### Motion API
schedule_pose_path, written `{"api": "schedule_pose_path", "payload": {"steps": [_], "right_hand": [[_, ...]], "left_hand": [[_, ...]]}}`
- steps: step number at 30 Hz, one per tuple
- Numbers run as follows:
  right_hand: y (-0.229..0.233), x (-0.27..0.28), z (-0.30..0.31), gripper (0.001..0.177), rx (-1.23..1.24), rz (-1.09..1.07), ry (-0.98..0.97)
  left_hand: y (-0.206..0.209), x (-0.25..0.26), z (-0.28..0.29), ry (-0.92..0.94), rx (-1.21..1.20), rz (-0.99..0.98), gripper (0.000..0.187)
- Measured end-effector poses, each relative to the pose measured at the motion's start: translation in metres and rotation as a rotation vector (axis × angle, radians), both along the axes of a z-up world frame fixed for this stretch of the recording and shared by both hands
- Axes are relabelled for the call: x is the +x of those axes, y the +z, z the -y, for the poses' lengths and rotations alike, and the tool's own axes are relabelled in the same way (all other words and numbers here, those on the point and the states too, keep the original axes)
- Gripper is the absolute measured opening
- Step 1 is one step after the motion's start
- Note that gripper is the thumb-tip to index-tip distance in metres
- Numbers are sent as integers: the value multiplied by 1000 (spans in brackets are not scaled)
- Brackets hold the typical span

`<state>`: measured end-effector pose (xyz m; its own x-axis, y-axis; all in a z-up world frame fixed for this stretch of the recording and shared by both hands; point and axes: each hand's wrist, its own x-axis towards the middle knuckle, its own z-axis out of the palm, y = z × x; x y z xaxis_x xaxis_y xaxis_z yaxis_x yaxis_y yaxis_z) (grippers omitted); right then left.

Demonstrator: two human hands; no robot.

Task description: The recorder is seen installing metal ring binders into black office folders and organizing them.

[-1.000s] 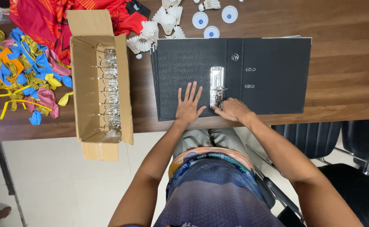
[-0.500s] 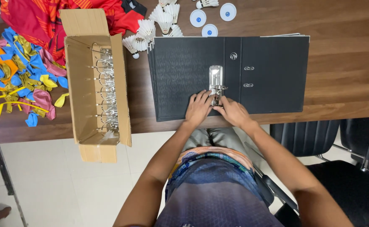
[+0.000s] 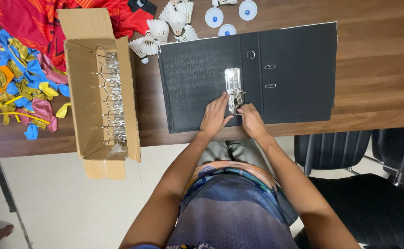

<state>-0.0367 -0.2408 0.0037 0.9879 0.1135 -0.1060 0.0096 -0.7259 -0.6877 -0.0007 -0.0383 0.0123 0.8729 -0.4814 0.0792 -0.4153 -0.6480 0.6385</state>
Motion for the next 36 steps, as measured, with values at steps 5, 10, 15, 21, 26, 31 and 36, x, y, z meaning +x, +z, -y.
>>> {"api": "schedule_pose_path", "payload": {"steps": [5,10,15,21,26,31,36], "right_hand": [[27,-2,-9,16,146,-51,-46],[8,-20,-22,24,361,-283,-148],[5,-15,-25,29,195,-81,-77],[14,0,-55,35,531,-391,-362],[97,26,-71,34,579,-449,-401],[93,-6,14,30,211,-559,-183],[138,51,37,48,-106,80,67]], "left_hand": [[-1,10,1,-5,114,-62,94],[2,13,0,64,304,-16,114],[4,15,-3,15,324,-72,114],[3,0,-14,-22,170,-62,97],[9,3,-7,98,48,-47,79],[18,32,2,209,-60,-61,44],[7,53,7,107,-122,44,17]]}}
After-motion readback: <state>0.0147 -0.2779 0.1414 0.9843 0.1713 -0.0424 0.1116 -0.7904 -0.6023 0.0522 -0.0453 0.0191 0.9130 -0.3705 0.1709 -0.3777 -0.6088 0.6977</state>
